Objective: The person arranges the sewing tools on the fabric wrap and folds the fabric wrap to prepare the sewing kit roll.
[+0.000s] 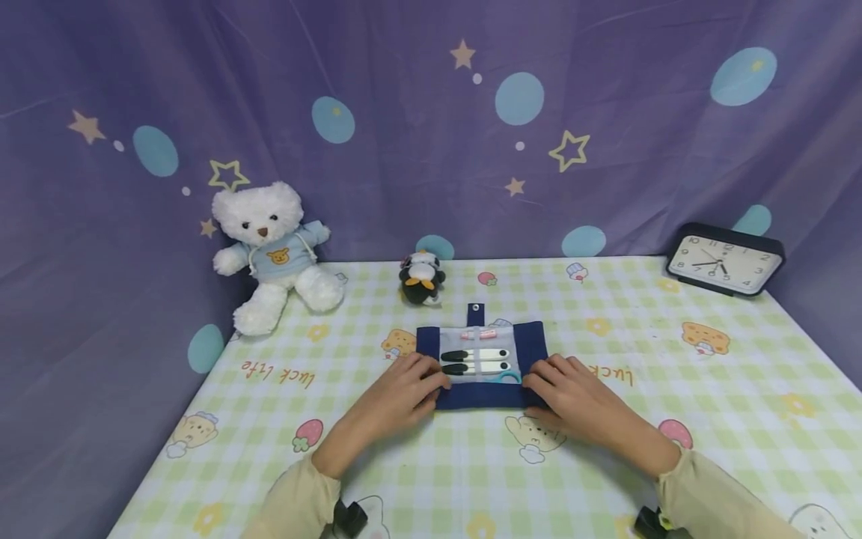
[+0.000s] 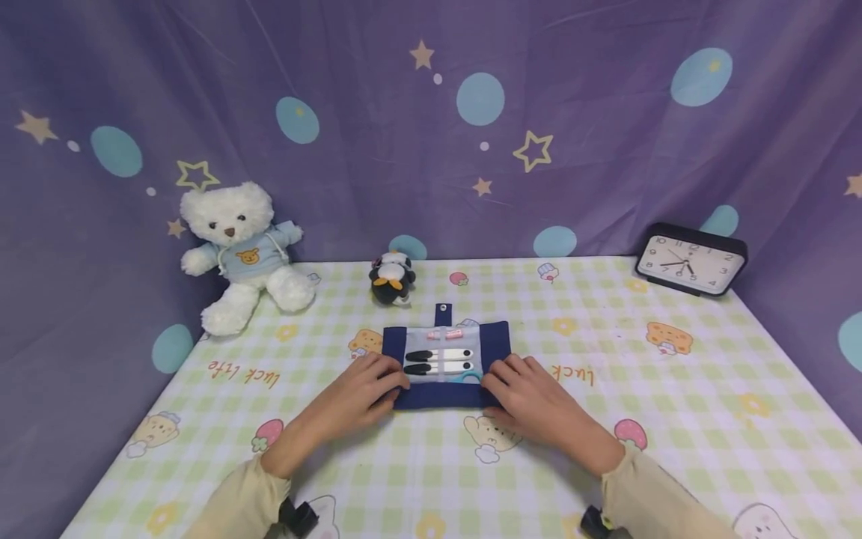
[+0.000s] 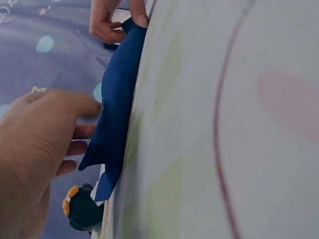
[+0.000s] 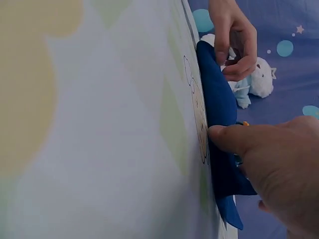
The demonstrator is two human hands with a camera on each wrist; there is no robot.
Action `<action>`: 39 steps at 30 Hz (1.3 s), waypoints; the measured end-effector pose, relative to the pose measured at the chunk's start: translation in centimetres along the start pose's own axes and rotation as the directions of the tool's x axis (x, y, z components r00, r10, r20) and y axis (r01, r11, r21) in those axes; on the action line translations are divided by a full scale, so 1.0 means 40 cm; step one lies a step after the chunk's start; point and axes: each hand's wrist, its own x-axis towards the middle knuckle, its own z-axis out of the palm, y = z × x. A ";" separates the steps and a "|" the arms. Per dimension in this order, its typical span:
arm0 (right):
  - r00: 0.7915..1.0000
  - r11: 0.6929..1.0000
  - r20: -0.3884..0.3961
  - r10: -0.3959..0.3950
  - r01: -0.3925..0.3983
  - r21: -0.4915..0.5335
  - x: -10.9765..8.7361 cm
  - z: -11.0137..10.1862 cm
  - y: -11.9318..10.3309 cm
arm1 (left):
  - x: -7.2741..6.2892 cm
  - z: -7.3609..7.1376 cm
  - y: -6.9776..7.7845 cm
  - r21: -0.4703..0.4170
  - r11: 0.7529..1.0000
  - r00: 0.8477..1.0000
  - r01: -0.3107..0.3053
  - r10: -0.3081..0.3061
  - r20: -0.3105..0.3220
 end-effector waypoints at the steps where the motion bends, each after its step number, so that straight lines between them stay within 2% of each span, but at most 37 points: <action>1: 1.000 1.000 0.003 -0.006 0.006 -0.013 0.000 0.000 0.000 | 0.001 -0.001 0.000 0.023 0.999 0.999 -0.037 0.037 0.001; 4: 1.000 0.999 0.004 -0.022 0.022 -0.036 0.000 0.002 0.000 | 0.003 -0.003 0.002 0.071 0.994 0.996 -0.080 0.078 0.032; 7: 0.999 0.998 0.002 -0.033 0.033 -0.049 0.000 0.003 0.000 | 0.003 -0.006 0.004 0.111 0.991 0.995 -0.080 0.072 0.071; 10: 0.999 0.997 0.005 -0.043 0.044 -0.059 0.002 0.001 -0.004 | -0.001 -0.006 0.003 0.142 0.986 0.994 -0.086 0.074 0.081; 14: 0.999 0.997 0.004 -0.051 0.051 -0.063 0.003 -0.002 -0.005 | -0.008 -0.005 -0.002 0.148 0.985 0.995 -0.088 0.081 0.053; 20: 0.999 0.997 -0.019 -0.046 0.044 -0.058 0.001 0.003 -0.001 | -0.019 0.001 -0.013 0.109 0.992 0.998 -0.067 0.069 -0.011; 26: 0.999 1.000 -0.027 0.029 -0.029 -0.002 -0.001 0.004 -0.001 | -0.021 0.007 -0.019 0.096 0.994 0.998 -0.049 0.053 -0.037; 30: 0.995 0.993 -0.016 0.099 -0.098 0.073 0.003 0.002 -0.001 | -0.016 0.006 -0.018 0.042 0.999 0.999 -0.006 0.008 -0.053; 33: 0.990 0.982 -0.003 0.143 -0.141 0.122 0.005 0.003 0.003 | -0.012 0.007 -0.017 -0.040 0.997 0.996 0.068 -0.070 -0.051; 36: 0.984 0.972 0.000 0.177 -0.175 0.155 0.009 0.005 0.009 | -0.006 0.010 -0.019 -0.139 0.978 0.987 0.156 -0.160 -0.021; 39: 0.978 0.963 0.011 0.209 -0.208 0.174 0.014 0.007 0.011 | 0.000 0.013 -0.023 -0.249 0.939 0.971 0.237 -0.239 0.022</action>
